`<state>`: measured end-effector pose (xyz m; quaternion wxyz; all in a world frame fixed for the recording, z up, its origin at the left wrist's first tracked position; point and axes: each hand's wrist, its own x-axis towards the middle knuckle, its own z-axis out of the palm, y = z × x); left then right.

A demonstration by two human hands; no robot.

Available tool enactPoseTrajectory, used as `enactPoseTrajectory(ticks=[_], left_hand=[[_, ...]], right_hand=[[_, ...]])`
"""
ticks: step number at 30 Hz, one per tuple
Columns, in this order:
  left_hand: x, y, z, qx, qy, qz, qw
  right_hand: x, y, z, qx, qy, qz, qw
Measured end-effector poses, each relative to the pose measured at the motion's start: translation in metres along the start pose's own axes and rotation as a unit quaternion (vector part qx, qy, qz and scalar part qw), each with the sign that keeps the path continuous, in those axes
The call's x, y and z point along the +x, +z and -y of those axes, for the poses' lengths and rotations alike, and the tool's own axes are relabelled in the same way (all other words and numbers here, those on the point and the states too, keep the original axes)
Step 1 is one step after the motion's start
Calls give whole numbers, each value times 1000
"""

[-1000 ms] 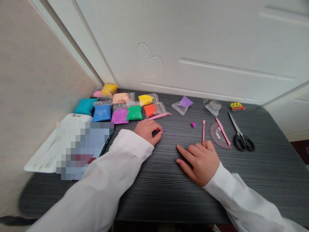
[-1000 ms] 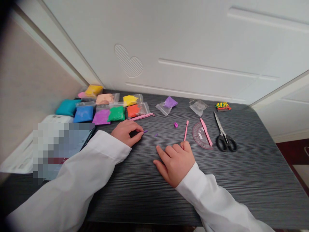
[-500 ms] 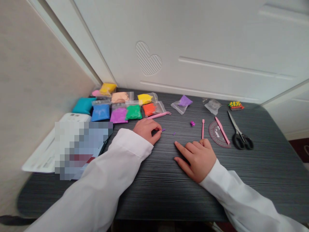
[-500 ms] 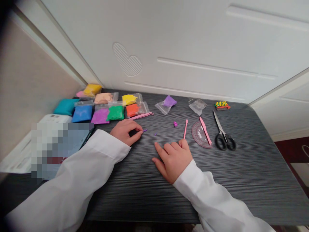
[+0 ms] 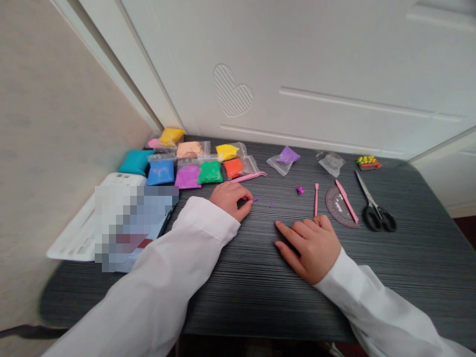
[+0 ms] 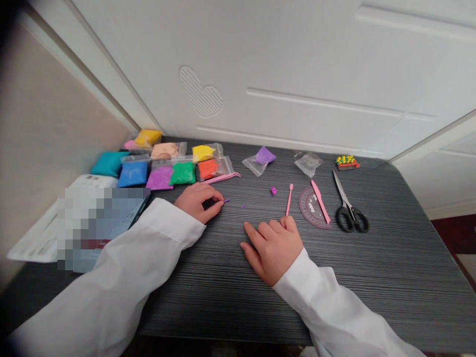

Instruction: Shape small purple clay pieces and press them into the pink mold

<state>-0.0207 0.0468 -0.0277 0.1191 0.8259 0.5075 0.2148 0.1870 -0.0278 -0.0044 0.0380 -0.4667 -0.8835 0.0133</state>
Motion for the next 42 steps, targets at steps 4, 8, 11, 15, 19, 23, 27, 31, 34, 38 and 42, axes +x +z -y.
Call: enactPoseTrajectory(ticks=[4, 8, 11, 15, 19, 23, 27, 31, 34, 38, 42], left_hand=[[0, 0, 1, 0, 4, 1, 1000], [0, 0, 1, -3, 9, -1, 1000], [0, 0, 1, -2, 8, -4, 1000], [0, 0, 1, -2, 10, -6, 1000], [0, 0, 1, -3, 6, -6, 1000], [0, -1, -1, -1, -1, 4, 1000], [0, 1, -1, -3, -1, -8, 1000], [-1, 1, 0, -5, -1, -15, 1000], [-1, 1, -1, -5, -2, -16, 1000], [-1, 2, -1, -5, -2, -20, 1000], [-1, 4, 1, -5, -2, -23, 1000]], right_hand=[[0, 0, 0, 11, -7, 3, 1000], [0, -2, -4, 32, 9, -24, 999], [0, -1, -9, 43, 28, -59, 997], [2, 0, -13, 49, 39, -86, 994], [7, 0, -15, 58, 52, -97, 992], [20, 0, -17, 60, 60, -105, 991], [40, 4, -15, 69, 54, -82, 993], [54, 8, -13, 80, 45, -53, 994], [56, 10, -15, 87, 36, -54, 994], [56, 13, -20, 99, 24, -54, 993], [54, 14, -20, 103, 26, -63, 992]])
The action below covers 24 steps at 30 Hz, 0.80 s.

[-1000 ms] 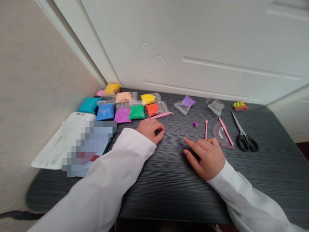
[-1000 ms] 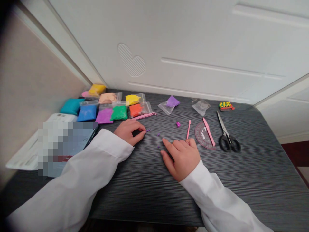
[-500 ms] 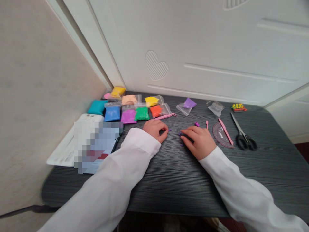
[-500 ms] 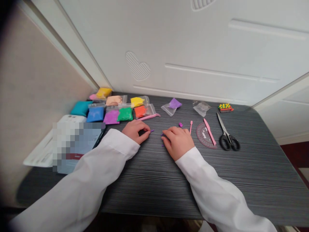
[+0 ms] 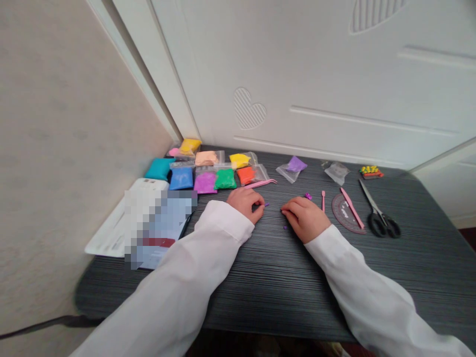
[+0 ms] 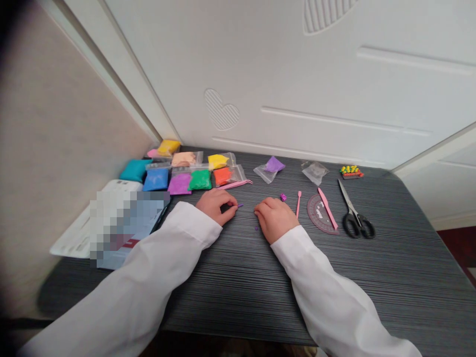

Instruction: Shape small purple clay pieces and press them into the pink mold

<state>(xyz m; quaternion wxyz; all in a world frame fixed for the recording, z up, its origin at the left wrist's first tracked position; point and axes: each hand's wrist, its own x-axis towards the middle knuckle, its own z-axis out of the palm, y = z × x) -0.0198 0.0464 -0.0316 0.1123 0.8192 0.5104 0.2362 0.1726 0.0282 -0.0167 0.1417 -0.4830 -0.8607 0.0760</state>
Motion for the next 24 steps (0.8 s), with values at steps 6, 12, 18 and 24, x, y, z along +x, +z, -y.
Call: enactPoseTrajectory(ticks=[6, 12, 18, 24], left_hand=[[0, -2, -1, 2, -4, 10, 1000], [0, -3, -2, 4, -1, 6, 1000], [0, -2, -1, 2, 0, 9, 1000], [1, -2, -1, 2, 3, 14, 1000]], right_hand=[[-7, -5, 2, 33, 21, -49, 998], [-11, -10, 1, 58, 23, -84, 995], [-14, -12, 2, 111, 98, -137, 980], [-12, -9, 0, 476, 195, -110, 851]])
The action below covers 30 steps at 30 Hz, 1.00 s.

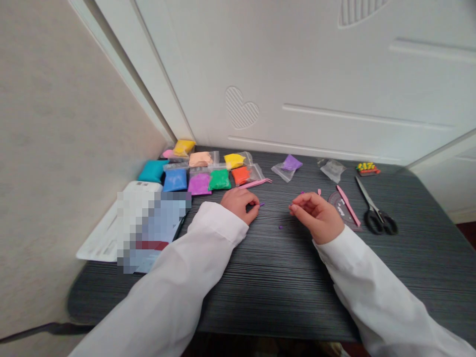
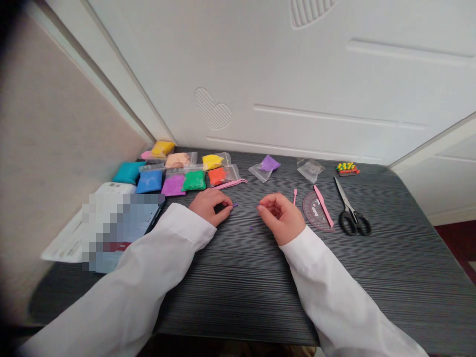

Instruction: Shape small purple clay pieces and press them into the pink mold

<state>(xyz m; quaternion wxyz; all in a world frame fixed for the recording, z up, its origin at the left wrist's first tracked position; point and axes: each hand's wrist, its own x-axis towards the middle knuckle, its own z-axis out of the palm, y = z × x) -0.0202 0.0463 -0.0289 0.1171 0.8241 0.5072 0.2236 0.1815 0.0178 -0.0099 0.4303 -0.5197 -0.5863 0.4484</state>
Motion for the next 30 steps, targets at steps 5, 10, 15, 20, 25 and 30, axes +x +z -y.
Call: enactPoseTrajectory(ticks=[5, 10, 15, 20, 25, 30], left_hand=[[1, 1, 2, -2, 6, 0, 1000], [0, 1, 3, -1, 6, 2, 1000], [1, 0, 2, 1, 2, 9, 1000], [0, -1, 4, -2, 6, 16, 1000], [1, -1, 5, -4, 15, 12, 1000], [1, -2, 4, 4, 10, 16, 1000]], right_hand=[[4, -4, 4, 235, 91, 50, 966], [4, -6, 11, 333, 126, 70, 932], [2, -6, 18, 374, 134, 66, 915], [1, -7, 21, 401, 110, 86, 905], [2, -11, 20, 393, 136, 79, 906], [1, -12, 20, 399, 168, 73, 898]])
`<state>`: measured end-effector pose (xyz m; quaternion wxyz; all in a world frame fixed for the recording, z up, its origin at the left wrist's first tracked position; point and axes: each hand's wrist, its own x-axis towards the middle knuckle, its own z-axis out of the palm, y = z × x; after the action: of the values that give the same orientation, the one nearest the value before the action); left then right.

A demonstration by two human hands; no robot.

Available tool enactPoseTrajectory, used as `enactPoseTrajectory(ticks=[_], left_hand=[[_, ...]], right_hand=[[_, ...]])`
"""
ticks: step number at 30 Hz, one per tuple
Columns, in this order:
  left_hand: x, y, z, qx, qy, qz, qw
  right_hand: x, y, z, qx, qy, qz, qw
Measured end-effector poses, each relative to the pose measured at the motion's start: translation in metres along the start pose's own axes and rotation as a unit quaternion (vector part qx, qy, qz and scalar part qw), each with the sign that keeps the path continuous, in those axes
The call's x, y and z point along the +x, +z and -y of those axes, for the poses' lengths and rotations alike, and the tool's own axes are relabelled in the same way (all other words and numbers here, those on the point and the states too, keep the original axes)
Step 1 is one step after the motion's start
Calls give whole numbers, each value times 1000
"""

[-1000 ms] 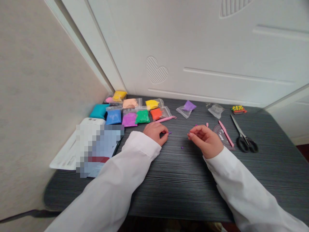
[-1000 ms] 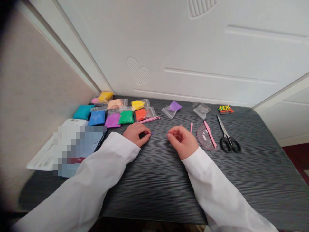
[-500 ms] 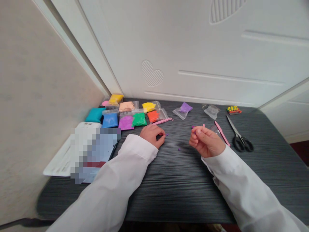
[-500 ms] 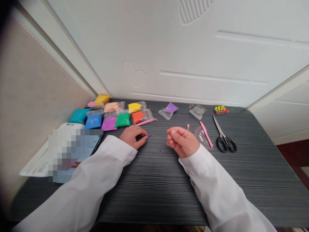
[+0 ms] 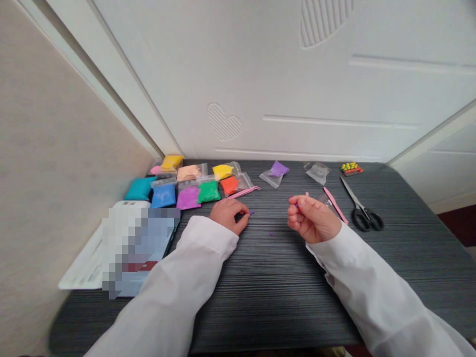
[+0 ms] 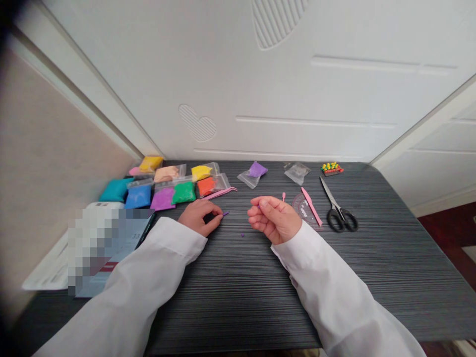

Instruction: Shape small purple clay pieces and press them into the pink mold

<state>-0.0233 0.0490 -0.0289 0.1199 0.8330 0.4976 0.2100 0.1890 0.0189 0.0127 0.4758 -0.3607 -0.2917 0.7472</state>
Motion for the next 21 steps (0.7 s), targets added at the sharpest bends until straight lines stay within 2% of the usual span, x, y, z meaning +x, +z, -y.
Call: enactPoseTrajectory(ticks=[7, 13, 21], left_hand=[[-1, 1, 1, 2, 5, -1, 1000], [-2, 2, 3, -4, 17, -10, 1000], [0, 2, 4, 0, 23, -4, 1000]], right_hand=[[-4, 5, 5, 3, -49, 75, 996], [-7, 8, 8, 14, -48, 36, 998], [-3, 5, 8, 10, -39, 73, 997]])
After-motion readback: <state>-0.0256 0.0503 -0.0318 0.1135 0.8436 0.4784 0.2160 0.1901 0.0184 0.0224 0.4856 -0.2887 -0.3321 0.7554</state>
